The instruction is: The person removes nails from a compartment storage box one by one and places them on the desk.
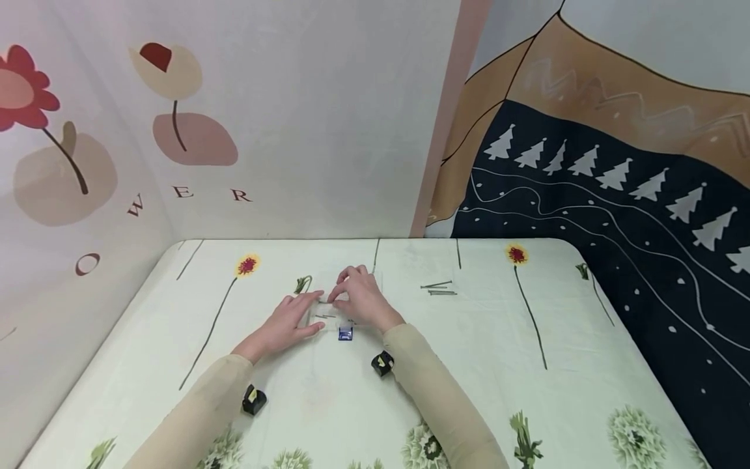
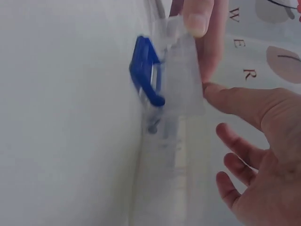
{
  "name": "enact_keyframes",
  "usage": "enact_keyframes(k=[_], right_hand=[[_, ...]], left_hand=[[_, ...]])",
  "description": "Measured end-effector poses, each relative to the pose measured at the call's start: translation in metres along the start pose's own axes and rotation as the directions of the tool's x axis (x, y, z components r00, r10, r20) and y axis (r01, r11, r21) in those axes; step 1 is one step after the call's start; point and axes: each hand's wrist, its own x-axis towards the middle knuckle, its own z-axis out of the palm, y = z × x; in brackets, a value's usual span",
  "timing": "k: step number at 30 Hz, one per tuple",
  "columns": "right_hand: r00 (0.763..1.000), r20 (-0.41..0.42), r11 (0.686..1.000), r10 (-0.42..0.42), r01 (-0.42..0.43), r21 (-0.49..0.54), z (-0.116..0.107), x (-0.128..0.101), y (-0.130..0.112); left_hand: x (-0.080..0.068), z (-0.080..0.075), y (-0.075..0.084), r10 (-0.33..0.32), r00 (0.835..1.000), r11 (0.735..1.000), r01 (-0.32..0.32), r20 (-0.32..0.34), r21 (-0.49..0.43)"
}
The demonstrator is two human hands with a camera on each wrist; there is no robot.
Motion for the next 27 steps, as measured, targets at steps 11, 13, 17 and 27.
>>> enact_keyframes(k=[11, 13, 17, 27], right_hand=[[0.993, 0.114, 0.997, -0.005, -0.004, 0.076, 0.006, 0.017, 0.016], [0.993, 0.117, 0.996, -0.022, 0.012, 0.086, 0.006, 0.018, 0.019], [0.991, 0.121, 0.995, -0.063, 0.053, 0.085, 0.007, 0.019, 0.023], [0.985, 0.149, 0.996, -0.087, 0.087, 0.006, 0.006, 0.025, 0.022]], left_hand=[[0.0, 0.001, 0.001, 0.027, 1.0, 1.0, -0.027, 0.0, 0.001], [0.0, 0.001, 0.002, 0.02, 1.0, 1.0, -0.02, 0.001, -0.001], [0.0, 0.001, 0.001, 0.004, 1.0, 1.0, -0.004, 0.01, 0.005], [0.0, -0.001, 0.0, 0.006, 1.0, 1.0, -0.007, 0.008, 0.001]])
